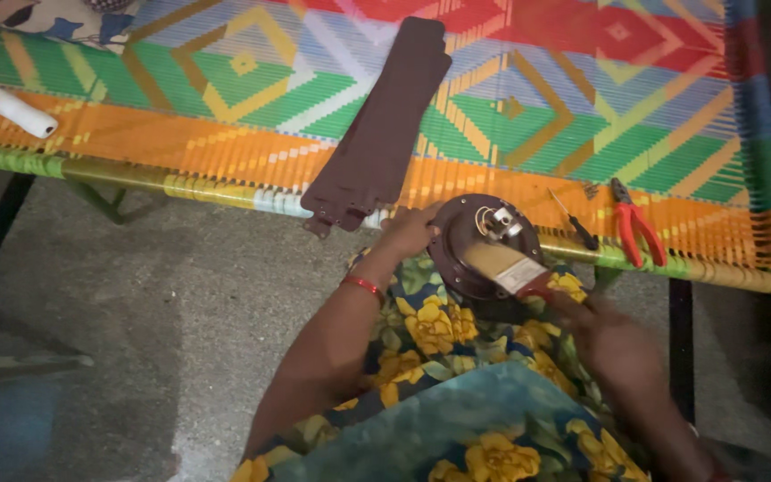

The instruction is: The person uses a screwdriver to adjust components inside the fan motor housing, then uses a paintbrush to clean the motor. The person holds the motor with one hand while manipulating tools with the other.

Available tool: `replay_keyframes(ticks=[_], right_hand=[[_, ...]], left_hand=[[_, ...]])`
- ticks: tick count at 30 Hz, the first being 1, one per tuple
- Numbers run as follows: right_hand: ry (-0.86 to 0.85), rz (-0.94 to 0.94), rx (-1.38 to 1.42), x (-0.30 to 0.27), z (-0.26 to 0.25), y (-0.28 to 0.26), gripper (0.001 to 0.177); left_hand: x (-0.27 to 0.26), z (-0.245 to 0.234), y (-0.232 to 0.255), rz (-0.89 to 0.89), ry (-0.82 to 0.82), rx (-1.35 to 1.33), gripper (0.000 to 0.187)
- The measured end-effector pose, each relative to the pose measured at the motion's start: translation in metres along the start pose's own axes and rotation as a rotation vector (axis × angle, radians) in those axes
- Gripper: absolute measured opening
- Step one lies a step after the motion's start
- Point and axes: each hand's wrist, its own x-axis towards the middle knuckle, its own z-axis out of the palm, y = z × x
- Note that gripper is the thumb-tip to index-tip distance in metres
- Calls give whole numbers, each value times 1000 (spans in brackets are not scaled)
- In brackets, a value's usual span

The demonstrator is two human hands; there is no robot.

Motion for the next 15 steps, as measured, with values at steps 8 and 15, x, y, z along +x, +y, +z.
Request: replay_keyframes(ticks=[8, 15], right_hand=[[227, 98, -64, 14, 25, 18, 37], [290, 88, -163, 28, 43, 33, 34]], left_hand=[[2, -2, -2, 6, -3, -61, 64], [-5, -10, 4, -23, -44, -110, 65]])
